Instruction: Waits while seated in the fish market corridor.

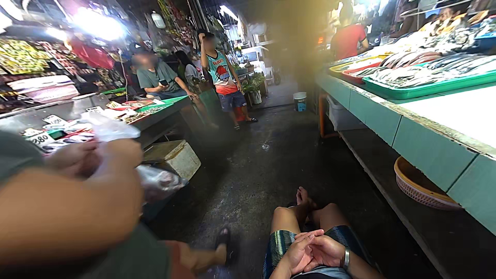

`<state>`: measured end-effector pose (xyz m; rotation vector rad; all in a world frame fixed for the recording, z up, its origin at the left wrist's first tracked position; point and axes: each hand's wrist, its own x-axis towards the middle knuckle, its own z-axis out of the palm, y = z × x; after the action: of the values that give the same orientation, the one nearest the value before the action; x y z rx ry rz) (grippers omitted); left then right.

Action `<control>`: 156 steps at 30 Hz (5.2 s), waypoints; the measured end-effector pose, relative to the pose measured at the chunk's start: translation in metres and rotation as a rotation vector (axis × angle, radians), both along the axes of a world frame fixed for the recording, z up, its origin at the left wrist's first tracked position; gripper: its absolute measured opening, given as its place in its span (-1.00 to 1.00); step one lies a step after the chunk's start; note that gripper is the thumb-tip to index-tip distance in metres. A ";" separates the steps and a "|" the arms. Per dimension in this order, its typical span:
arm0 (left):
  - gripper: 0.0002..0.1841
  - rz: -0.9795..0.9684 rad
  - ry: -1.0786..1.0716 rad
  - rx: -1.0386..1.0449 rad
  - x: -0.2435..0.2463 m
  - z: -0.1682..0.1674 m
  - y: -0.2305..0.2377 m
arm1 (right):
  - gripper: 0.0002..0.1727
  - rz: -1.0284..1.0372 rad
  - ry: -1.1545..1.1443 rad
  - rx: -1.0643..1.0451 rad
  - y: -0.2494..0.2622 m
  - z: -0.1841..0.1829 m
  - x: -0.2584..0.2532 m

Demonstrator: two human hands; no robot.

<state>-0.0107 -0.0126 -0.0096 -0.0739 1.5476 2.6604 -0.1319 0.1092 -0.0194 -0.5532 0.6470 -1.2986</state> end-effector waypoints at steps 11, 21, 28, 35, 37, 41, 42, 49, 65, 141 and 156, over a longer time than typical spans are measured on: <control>-0.49 0.015 -0.001 -0.004 0.002 0.000 0.000 | -0.49 -0.007 0.012 0.044 -0.002 -0.003 0.002; -0.48 0.003 0.001 -0.008 0.000 -0.002 0.000 | -0.47 0.003 0.007 0.022 -0.002 -0.004 0.000; -0.48 -0.004 -0.003 -0.018 0.000 -0.001 -0.001 | -0.48 -0.003 -0.008 0.019 -0.002 -0.004 0.000; -0.48 0.002 -0.013 -0.003 0.002 0.000 -0.001 | -0.47 0.016 -0.020 0.005 -0.003 -0.005 0.001; -0.48 -0.006 -0.003 0.002 0.002 -0.002 -0.001 | -0.48 0.011 -0.019 0.013 -0.003 -0.004 0.001; -0.48 -0.012 0.004 0.001 0.000 -0.001 -0.001 | -0.49 -0.001 -0.020 0.017 -0.002 -0.004 0.000; -0.48 -0.011 -0.002 0.002 0.000 0.000 -0.001 | -0.49 0.001 -0.021 0.014 -0.002 -0.004 0.000; -0.50 -0.001 -0.023 0.001 0.002 0.000 -0.002 | -0.50 0.011 -0.023 0.005 -0.003 -0.004 0.001; -0.48 0.006 -0.013 -0.012 0.000 -0.002 -0.001 | -0.49 0.010 -0.034 0.012 -0.002 -0.006 0.000; -0.48 -0.009 -0.029 0.019 -0.001 0.001 0.002 | -0.49 -0.003 -0.024 0.021 0.000 -0.002 -0.001; -0.47 -0.021 -0.013 0.011 -0.001 -0.001 0.000 | -0.47 0.022 -0.026 0.003 -0.001 -0.005 -0.001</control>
<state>-0.0112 -0.0126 -0.0105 -0.0734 1.5213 2.6468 -0.1331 0.1080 -0.0247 -0.5385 0.6197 -1.2822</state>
